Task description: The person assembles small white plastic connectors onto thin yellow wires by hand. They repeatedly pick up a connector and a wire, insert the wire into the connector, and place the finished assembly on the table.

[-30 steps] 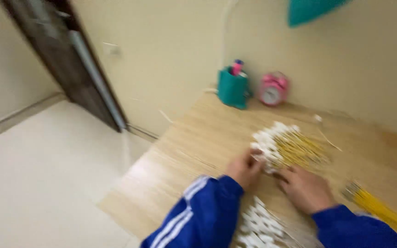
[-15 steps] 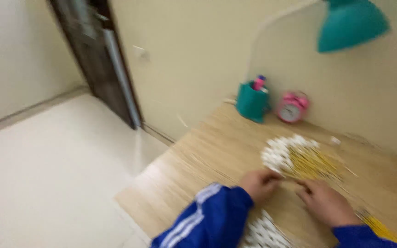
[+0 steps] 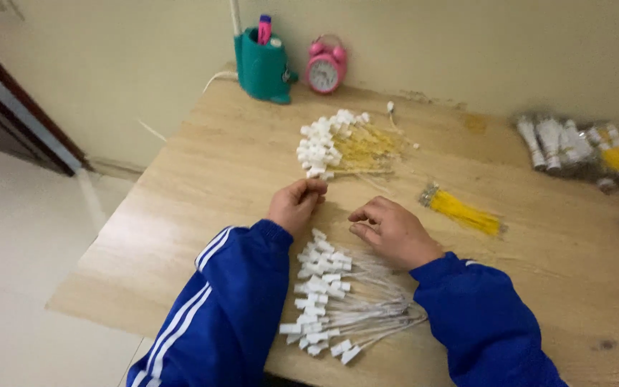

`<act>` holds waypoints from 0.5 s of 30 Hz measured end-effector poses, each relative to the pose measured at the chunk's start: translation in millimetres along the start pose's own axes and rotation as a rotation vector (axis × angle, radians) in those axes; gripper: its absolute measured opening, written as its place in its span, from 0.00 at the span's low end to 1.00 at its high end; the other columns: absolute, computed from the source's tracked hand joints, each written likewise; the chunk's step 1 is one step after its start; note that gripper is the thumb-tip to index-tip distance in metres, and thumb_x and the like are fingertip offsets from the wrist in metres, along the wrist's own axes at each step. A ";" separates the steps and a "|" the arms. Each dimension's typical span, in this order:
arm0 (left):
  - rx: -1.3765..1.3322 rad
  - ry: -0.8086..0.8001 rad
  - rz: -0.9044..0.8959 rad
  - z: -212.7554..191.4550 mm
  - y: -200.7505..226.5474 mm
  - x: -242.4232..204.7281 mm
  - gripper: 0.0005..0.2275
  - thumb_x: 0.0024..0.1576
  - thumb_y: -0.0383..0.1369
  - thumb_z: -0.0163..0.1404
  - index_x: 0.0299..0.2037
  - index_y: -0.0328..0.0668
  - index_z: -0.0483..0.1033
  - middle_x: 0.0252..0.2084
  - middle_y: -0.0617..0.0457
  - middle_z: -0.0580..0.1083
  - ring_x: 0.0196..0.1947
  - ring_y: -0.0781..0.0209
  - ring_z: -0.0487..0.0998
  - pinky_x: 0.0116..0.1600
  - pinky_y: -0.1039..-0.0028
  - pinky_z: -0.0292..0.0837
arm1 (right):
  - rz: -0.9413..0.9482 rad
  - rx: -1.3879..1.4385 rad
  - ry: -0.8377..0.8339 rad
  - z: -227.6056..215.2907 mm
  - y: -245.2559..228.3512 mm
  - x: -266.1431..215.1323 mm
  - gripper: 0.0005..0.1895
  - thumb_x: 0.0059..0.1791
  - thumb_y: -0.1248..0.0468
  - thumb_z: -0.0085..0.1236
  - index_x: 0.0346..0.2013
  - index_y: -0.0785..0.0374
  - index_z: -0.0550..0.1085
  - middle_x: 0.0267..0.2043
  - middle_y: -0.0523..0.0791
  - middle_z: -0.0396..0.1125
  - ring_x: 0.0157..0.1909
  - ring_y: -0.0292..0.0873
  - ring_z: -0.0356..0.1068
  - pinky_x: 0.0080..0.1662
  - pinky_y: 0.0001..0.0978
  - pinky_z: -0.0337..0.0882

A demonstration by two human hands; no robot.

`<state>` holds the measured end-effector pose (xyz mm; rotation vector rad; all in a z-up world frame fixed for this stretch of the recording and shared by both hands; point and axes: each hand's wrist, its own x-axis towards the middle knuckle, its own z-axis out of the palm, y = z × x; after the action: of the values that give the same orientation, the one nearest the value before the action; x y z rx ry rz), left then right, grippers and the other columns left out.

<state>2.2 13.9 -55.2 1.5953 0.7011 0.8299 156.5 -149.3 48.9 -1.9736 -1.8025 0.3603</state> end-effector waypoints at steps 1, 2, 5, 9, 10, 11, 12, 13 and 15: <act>0.004 0.005 -0.012 -1.2 3.3 -3.6 0.12 0.59 0.25 0.43 0.46 0.48 0.79 0.43 0.51 0.79 0.42 0.63 0.80 0.51 0.70 0.75 | -0.001 0.009 -0.010 -0.9 -9.7 -3.3 0.11 0.48 0.52 0.56 0.40 0.52 0.77 0.40 0.43 0.69 0.45 0.45 0.72 0.44 0.36 0.73; -0.005 0.017 0.007 -2.5 6.6 -6.6 0.12 0.58 0.24 0.43 0.45 0.49 0.79 0.42 0.52 0.79 0.41 0.64 0.80 0.51 0.72 0.76 | 0.016 0.010 -0.065 -2.3 -19.2 -6.2 0.12 0.47 0.52 0.57 0.38 0.54 0.77 0.40 0.45 0.70 0.45 0.47 0.72 0.45 0.38 0.73; -0.005 0.024 0.030 -5.0 20.9 -11.4 0.11 0.58 0.24 0.44 0.44 0.50 0.79 0.41 0.54 0.79 0.40 0.67 0.80 0.50 0.75 0.76 | 0.041 0.036 -0.151 -4.5 -36.0 -13.7 0.15 0.46 0.50 0.58 0.37 0.58 0.77 0.39 0.47 0.71 0.45 0.50 0.72 0.46 0.41 0.72; -0.005 0.007 0.026 -4.9 40.4 -17.3 0.10 0.58 0.24 0.46 0.44 0.48 0.79 0.40 0.53 0.78 0.39 0.67 0.78 0.50 0.73 0.76 | 0.017 0.100 -0.161 -7.0 -28.8 -21.5 0.19 0.47 0.44 0.56 0.39 0.54 0.76 0.41 0.47 0.71 0.47 0.51 0.71 0.47 0.42 0.71; -0.007 0.001 0.019 -3.2 33.5 -10.3 0.10 0.58 0.24 0.46 0.44 0.48 0.79 0.40 0.53 0.78 0.39 0.67 0.78 0.50 0.73 0.76 | 0.025 0.103 -0.164 -11.9 -28.1 -27.8 0.19 0.47 0.44 0.56 0.39 0.54 0.76 0.41 0.47 0.71 0.47 0.51 0.71 0.47 0.42 0.71; -0.002 0.009 0.039 -1.2 24.4 -7.2 0.10 0.57 0.24 0.46 0.43 0.46 0.79 0.39 0.51 0.78 0.39 0.65 0.79 0.48 0.72 0.76 | -0.085 0.095 -0.123 -14.7 -27.7 -36.6 0.23 0.45 0.42 0.58 0.44 0.55 0.74 0.45 0.48 0.69 0.51 0.53 0.69 0.51 0.44 0.68; 0.002 0.016 0.059 0.8 15.0 -3.9 0.09 0.57 0.24 0.46 0.42 0.44 0.79 0.38 0.49 0.78 0.38 0.63 0.79 0.47 0.70 0.77 | -0.194 0.088 -0.080 -17.6 -27.2 -44.8 0.28 0.43 0.41 0.60 0.48 0.55 0.72 0.50 0.49 0.67 0.56 0.56 0.66 0.55 0.47 0.66; -0.003 0.009 0.044 0.5 23.1 -8.2 0.09 0.57 0.24 0.46 0.42 0.44 0.79 0.38 0.49 0.78 0.38 0.63 0.79 0.47 0.70 0.77 | -0.180 0.093 -0.090 -17.0 -30.6 -60.0 0.28 0.43 0.41 0.60 0.48 0.55 0.72 0.50 0.49 0.67 0.56 0.56 0.66 0.55 0.47 0.66; 0.059 0.023 0.013 -0.6 42.3 -12.1 0.08 0.54 0.27 0.47 0.40 0.47 0.79 0.34 0.57 0.79 0.34 0.72 0.77 0.44 0.84 0.74 | -0.578 -0.146 0.094 -19.1 -38.2 -87.9 0.48 0.37 0.26 0.47 0.63 0.49 0.58 0.66 0.51 0.54 0.66 0.52 0.56 0.64 0.51 0.55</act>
<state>-5.1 -3.0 -15.2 1.6464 0.7382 0.8453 122.0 -236.9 75.1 -1.4272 -2.2733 -0.0501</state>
